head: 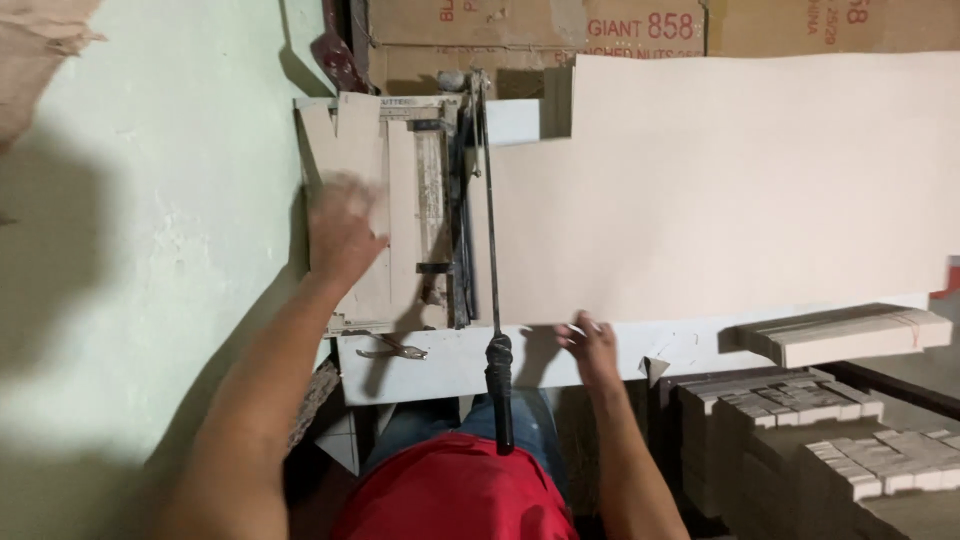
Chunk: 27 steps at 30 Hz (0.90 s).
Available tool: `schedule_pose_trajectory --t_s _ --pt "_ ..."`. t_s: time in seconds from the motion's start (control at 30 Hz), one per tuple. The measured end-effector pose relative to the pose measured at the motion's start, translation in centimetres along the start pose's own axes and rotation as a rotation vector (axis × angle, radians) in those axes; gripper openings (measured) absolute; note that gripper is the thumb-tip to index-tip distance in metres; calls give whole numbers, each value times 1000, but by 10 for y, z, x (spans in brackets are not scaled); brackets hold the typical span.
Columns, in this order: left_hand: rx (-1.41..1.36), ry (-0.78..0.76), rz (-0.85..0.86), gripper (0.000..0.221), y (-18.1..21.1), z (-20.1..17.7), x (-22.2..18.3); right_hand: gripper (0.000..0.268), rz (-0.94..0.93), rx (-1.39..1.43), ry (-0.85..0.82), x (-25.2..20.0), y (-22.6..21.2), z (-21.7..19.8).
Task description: Using a manual paper cutter to slice cardboard sheets into smaller strips.
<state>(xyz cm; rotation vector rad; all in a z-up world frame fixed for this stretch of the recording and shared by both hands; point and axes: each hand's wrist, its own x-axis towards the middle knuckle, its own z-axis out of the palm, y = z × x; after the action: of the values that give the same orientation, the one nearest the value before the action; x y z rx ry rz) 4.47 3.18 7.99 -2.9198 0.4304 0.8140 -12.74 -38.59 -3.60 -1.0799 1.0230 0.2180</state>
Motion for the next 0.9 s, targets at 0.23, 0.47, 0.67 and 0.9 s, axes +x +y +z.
schedule_pose_trajectory --t_s 0.23,0.47,0.67,0.9 --pt "-655 128 -601 91 12 26 22 31 2 -229 -16 -6 -13 56" --pt "-503 94 -398 101 61 -14 21 43 1 -317 -102 -12 -21 57" --pt "-273 -180 -98 119 133 39 58 55 135 -479 -28 -12 -26 64" --pt "-50 -250 -177 115 141 48 67 46 -25 -1424 -389 -176 -122 151"
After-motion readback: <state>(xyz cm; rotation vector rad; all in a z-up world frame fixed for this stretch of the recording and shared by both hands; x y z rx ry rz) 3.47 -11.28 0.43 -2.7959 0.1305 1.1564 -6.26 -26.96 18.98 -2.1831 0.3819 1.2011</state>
